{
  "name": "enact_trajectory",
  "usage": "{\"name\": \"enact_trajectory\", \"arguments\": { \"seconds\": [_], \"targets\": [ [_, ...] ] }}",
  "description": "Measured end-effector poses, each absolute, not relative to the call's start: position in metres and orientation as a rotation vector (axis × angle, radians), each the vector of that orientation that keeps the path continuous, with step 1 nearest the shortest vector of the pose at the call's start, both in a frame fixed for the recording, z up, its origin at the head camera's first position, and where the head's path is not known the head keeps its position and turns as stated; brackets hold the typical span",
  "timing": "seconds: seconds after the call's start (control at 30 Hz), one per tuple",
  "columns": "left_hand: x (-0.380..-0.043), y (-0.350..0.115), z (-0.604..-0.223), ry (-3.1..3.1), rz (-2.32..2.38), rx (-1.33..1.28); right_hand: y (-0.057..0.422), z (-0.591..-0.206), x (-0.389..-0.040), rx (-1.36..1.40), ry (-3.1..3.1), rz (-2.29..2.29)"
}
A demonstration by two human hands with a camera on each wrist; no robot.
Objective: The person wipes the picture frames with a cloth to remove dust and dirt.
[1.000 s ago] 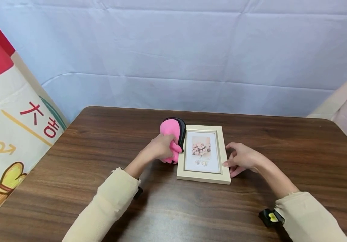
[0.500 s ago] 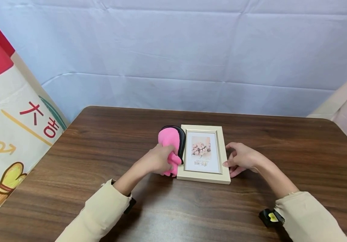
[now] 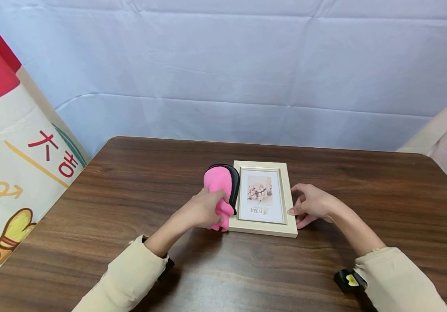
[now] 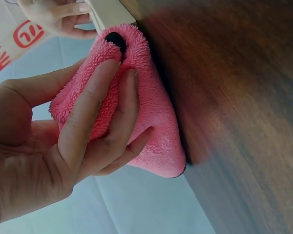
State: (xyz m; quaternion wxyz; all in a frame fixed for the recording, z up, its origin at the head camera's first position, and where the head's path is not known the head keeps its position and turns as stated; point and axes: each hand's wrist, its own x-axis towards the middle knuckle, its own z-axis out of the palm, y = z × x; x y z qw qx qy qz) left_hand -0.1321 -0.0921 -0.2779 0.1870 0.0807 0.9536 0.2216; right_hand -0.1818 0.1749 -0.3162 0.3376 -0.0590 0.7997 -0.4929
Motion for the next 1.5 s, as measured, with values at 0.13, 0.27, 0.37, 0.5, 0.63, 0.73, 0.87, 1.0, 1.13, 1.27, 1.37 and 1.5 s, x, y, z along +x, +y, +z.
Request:
{"name": "enact_trajectory", "arguments": {
  "seconds": [0.13,0.27,0.37,0.5,0.63,0.73,0.87,1.0,1.13,1.27,1.37,1.5],
  "targets": [
    [-0.14,-0.09,-0.278,2.686,0.655,0.22,0.175,-0.315,-0.182,-0.159,2.091,-1.279],
    [-0.155,-0.086,-0.277,2.686,0.646,0.193,0.175,-0.315,-0.182,-0.161,2.091,-1.278],
    [-0.166,-0.084,-0.277,2.694,0.63,0.166,0.175,-0.315,-0.182,-0.157,2.087,-1.282],
    [-0.178,-0.082,-0.278,2.697,0.643,0.122,0.175,-0.315,-0.182,-0.15,2.087,-1.279],
    [-0.187,-0.08,-0.28,2.706,0.65,0.098,0.175,-0.314,-0.182,-0.15,2.09,-1.279],
    [-0.192,-0.08,-0.281,2.72,0.659,0.094,0.175,-0.314,-0.182,-0.154,2.093,-1.281],
    [-0.195,-0.08,-0.283,2.733,0.673,0.099,0.175,-0.315,-0.182,-0.15,2.091,-1.281],
    [-0.194,-0.082,-0.283,2.74,0.684,0.11,0.175,-0.315,-0.181,-0.14,2.096,-1.278],
    [-0.192,-0.085,-0.281,2.698,0.784,0.122,0.174,-0.315,-0.18,-0.135,2.103,-1.279],
    [-0.19,-0.093,-0.276,2.661,0.863,0.137,0.174,-0.315,-0.18,-0.143,2.105,-1.283],
    [-0.187,-0.104,-0.272,2.66,0.861,0.137,0.175,-0.316,-0.18,-0.152,2.107,-1.281],
    [-0.184,-0.124,-0.271,2.68,0.825,0.136,0.175,-0.317,-0.18,-0.156,2.111,-1.276]
  ]
}}
